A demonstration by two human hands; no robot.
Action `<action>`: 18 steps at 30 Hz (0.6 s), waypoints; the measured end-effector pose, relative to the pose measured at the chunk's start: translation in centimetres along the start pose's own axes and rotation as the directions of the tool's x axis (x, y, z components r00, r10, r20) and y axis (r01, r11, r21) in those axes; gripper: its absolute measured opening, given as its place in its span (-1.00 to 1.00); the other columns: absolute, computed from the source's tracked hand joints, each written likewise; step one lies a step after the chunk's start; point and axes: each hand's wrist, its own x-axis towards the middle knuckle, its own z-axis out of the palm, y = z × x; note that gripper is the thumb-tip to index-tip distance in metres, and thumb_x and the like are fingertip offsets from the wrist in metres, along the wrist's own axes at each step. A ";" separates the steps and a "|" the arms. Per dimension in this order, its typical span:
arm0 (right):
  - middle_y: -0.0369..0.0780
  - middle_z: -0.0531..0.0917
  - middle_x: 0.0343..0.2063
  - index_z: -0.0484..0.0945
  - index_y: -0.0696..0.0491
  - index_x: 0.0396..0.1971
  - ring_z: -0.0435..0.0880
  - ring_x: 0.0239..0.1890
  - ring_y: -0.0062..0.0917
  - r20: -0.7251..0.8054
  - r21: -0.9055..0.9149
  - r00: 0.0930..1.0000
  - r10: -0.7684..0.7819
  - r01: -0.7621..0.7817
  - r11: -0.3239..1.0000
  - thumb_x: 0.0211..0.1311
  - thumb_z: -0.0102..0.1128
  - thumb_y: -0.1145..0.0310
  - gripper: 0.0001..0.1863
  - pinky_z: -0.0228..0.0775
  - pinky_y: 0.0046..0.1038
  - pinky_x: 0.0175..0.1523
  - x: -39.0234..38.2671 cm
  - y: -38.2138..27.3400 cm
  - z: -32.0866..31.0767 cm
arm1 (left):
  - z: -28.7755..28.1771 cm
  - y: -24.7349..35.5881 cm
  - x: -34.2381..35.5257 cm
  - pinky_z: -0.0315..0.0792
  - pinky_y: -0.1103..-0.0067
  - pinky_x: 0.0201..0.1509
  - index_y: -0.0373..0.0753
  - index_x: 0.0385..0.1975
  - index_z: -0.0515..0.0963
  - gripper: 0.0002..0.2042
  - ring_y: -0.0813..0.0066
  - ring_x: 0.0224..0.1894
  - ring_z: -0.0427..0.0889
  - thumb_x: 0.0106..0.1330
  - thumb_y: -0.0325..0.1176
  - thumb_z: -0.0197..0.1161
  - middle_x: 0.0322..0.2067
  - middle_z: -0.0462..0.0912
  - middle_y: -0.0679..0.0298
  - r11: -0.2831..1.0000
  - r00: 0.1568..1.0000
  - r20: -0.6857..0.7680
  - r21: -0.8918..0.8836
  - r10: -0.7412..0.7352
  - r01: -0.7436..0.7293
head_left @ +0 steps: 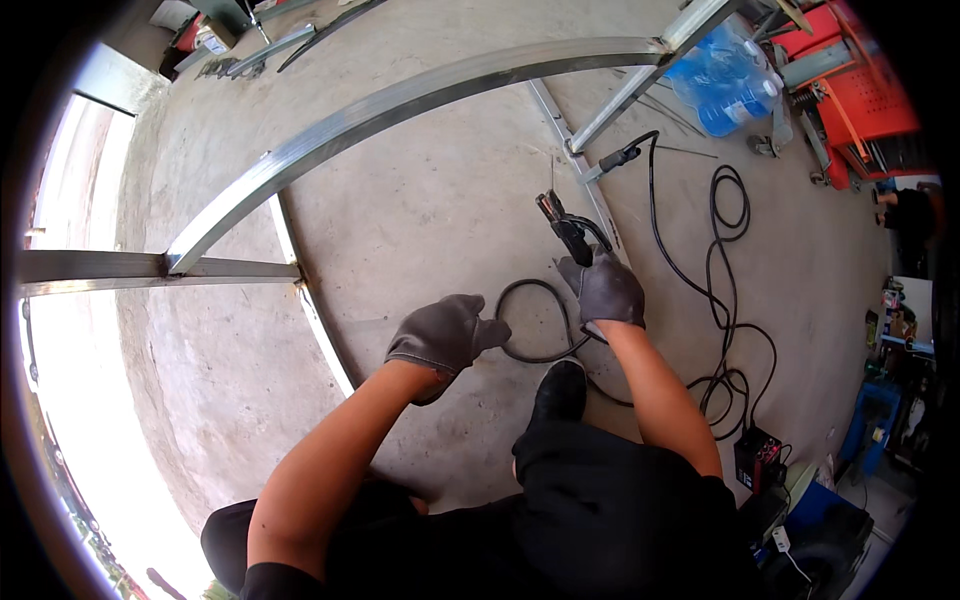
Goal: The person welds the joints of a metal frame using a welding electrode holder by hand while wearing gloves.
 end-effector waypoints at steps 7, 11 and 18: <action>0.07 0.79 0.07 0.67 -0.05 0.20 0.78 0.14 0.05 0.084 -0.088 0.992 0.098 -0.091 0.992 0.37 0.05 -0.16 -0.39 0.61 -0.04 0.24 4.8 -1.7 -2.1 | -0.3 -8.3 -0.5 0.62 0.37 0.15 -0.38 0.13 0.69 -0.43 0.12 -0.01 0.80 0.42 0.06 0.33 0.02 0.81 -0.02 0.994 0.996 -0.062 0.087 -0.057 0.062; 0.09 0.79 0.07 0.66 -0.05 0.22 0.79 0.13 0.04 0.089 -0.110 0.990 0.106 -0.096 0.989 0.38 0.08 -0.11 -0.41 0.61 -0.04 0.24 6.3 -0.8 -2.2 | -0.2 -9.3 -0.3 0.61 0.34 -0.28 -0.41 -0.35 0.68 -0.58 0.28 -0.41 0.76 0.45 -0.07 0.26 -0.43 0.75 0.03 0.963 0.969 0.088 -0.119 -0.231 0.240; 0.11 0.78 0.06 0.73 0.02 0.14 0.78 0.11 0.06 0.047 -0.143 0.983 0.180 -0.171 0.975 0.30 0.24 -0.18 -0.36 0.59 -0.05 0.23 5.7 -0.2 -2.1 | 0.4 -10.5 0.0 0.41 0.35 -0.56 -0.38 -0.47 0.57 -0.58 0.32 -0.64 0.55 0.55 -0.13 0.21 -0.61 0.59 0.12 0.904 0.918 0.210 -0.199 -0.337 0.378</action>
